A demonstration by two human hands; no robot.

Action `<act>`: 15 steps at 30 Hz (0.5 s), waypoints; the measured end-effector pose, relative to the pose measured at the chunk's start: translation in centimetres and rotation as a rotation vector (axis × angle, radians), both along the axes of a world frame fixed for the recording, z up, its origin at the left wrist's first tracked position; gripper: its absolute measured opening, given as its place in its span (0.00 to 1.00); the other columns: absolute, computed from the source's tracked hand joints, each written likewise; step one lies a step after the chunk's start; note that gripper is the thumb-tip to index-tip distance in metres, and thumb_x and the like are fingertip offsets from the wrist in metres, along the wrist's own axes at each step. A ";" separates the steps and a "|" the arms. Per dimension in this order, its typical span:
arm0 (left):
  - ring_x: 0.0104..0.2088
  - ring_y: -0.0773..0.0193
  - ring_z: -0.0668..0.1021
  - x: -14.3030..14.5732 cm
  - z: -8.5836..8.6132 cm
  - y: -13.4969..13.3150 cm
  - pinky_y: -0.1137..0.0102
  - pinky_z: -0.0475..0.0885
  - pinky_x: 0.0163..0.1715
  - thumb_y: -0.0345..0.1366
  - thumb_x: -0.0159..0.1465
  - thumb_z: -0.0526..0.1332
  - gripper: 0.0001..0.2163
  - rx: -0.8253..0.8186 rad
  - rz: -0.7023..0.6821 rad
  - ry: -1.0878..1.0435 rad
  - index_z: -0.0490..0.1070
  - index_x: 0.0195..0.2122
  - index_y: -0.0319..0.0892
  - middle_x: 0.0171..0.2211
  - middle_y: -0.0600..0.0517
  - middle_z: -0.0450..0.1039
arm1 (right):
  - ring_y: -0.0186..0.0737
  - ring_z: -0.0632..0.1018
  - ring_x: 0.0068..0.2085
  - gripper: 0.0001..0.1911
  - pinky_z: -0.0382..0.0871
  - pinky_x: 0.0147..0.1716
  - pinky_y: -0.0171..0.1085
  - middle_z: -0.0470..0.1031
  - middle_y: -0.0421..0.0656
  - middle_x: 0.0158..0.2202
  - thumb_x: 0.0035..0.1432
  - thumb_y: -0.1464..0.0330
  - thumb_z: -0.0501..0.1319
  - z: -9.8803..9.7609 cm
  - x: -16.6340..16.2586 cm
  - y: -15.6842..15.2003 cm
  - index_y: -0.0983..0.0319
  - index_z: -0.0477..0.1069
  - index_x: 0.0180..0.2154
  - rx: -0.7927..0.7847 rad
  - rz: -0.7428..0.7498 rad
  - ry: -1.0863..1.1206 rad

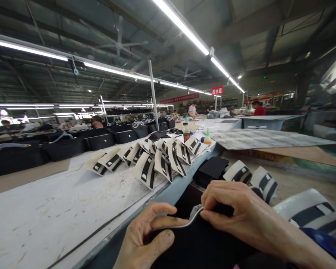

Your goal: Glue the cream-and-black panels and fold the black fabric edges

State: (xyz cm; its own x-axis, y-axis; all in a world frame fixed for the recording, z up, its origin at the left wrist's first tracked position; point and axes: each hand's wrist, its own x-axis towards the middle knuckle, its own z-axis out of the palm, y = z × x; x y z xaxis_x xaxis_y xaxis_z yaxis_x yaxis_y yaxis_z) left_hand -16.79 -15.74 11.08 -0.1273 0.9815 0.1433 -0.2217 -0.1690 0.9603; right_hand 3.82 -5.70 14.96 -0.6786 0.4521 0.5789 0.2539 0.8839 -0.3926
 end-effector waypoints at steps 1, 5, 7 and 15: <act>0.36 0.63 0.84 -0.2 -0.1 0.2 0.77 0.72 0.37 0.41 0.52 0.75 0.13 -0.023 -0.010 0.017 0.81 0.38 0.48 0.34 0.51 0.86 | 0.31 0.72 0.28 0.11 0.62 0.29 0.31 0.74 0.37 0.27 0.57 0.78 0.60 0.0 0.0 0.0 0.61 0.66 0.25 0.028 0.001 -0.010; 0.37 0.59 0.84 -0.4 -0.2 1.0 0.73 0.72 0.39 0.35 0.53 0.73 0.12 -0.122 -0.134 0.118 0.82 0.40 0.42 0.33 0.49 0.85 | 0.32 0.72 0.29 0.11 0.60 0.31 0.32 0.72 0.37 0.27 0.59 0.79 0.58 -0.2 0.0 0.2 0.62 0.66 0.26 0.155 0.004 -0.081; 0.33 0.60 0.82 -0.1 -0.1 1.6 0.72 0.70 0.35 0.32 0.54 0.70 0.10 -0.172 -0.188 0.205 0.83 0.39 0.40 0.29 0.50 0.84 | 0.33 0.71 0.28 0.11 0.59 0.30 0.33 0.71 0.37 0.25 0.59 0.78 0.58 -0.5 -0.2 0.3 0.62 0.65 0.25 0.230 -0.015 -0.132; 0.26 0.63 0.74 2.1 -0.2 3.3 0.72 0.64 0.28 0.30 0.58 0.59 0.09 -0.027 -0.049 0.660 0.80 0.27 0.38 0.23 0.54 0.76 | 0.34 0.67 0.25 0.12 0.56 0.27 0.35 0.70 0.36 0.23 0.58 0.79 0.59 -1.3 -0.9 0.1 0.62 0.67 0.25 0.438 -0.053 -0.153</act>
State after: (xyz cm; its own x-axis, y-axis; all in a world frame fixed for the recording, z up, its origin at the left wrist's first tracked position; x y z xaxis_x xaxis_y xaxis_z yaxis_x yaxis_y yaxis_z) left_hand -14.66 -12.42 10.92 0.0239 0.9882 0.1514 0.4079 -0.1479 0.9010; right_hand 2.94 -5.64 13.65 -0.7536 0.2238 0.6181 0.3296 0.9422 0.0606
